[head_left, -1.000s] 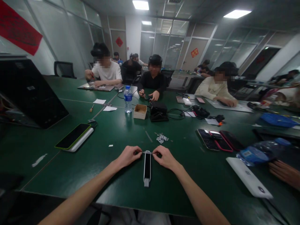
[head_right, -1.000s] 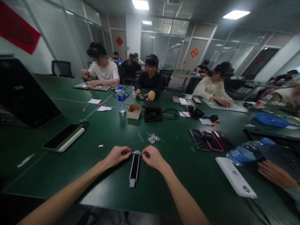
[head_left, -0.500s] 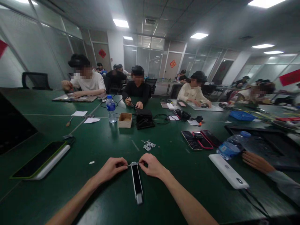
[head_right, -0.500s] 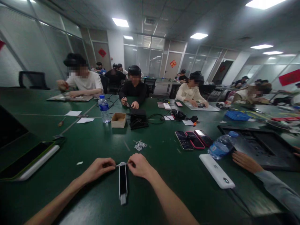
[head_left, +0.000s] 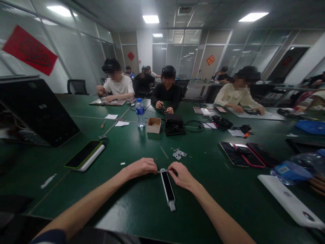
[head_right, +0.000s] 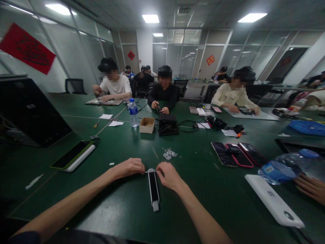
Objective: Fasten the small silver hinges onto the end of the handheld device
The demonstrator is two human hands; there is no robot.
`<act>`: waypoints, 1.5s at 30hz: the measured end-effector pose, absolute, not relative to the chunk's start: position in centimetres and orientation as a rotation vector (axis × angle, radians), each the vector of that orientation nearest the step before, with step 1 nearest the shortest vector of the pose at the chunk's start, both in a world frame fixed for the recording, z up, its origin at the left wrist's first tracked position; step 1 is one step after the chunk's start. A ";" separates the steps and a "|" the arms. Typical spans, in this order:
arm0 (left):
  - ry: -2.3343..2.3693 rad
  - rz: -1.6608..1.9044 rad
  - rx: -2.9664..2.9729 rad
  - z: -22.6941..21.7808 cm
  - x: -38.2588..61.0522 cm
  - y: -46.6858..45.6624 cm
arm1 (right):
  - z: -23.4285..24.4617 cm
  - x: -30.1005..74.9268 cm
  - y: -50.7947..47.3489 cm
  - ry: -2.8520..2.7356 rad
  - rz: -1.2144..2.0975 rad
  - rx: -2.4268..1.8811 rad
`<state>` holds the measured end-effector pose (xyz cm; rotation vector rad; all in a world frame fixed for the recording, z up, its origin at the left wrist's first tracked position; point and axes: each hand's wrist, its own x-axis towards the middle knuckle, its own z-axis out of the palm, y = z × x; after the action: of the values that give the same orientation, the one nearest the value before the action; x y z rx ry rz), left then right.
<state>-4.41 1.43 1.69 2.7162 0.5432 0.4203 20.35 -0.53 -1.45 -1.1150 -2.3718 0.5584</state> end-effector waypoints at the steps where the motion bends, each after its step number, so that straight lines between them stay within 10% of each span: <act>1: 0.509 0.380 2.769 2.2 -4.3 1.5 | -1.5 20.3 -0.5 -2.375 0.557 -1.121; 33: 0.727 0.412 1.429 0.7 -2.4 3.1 | -1.1 20.3 -0.8 -2.463 0.519 -1.154; 45: 0.963 0.734 1.986 -0.9 -4.0 1.0 | -0.7 20.0 -1.0 -2.460 0.525 -1.196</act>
<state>-3.97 0.97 -0.93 1.9862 0.9632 0.7342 20.02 -1.01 -0.74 -1.1955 -2.4605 0.5249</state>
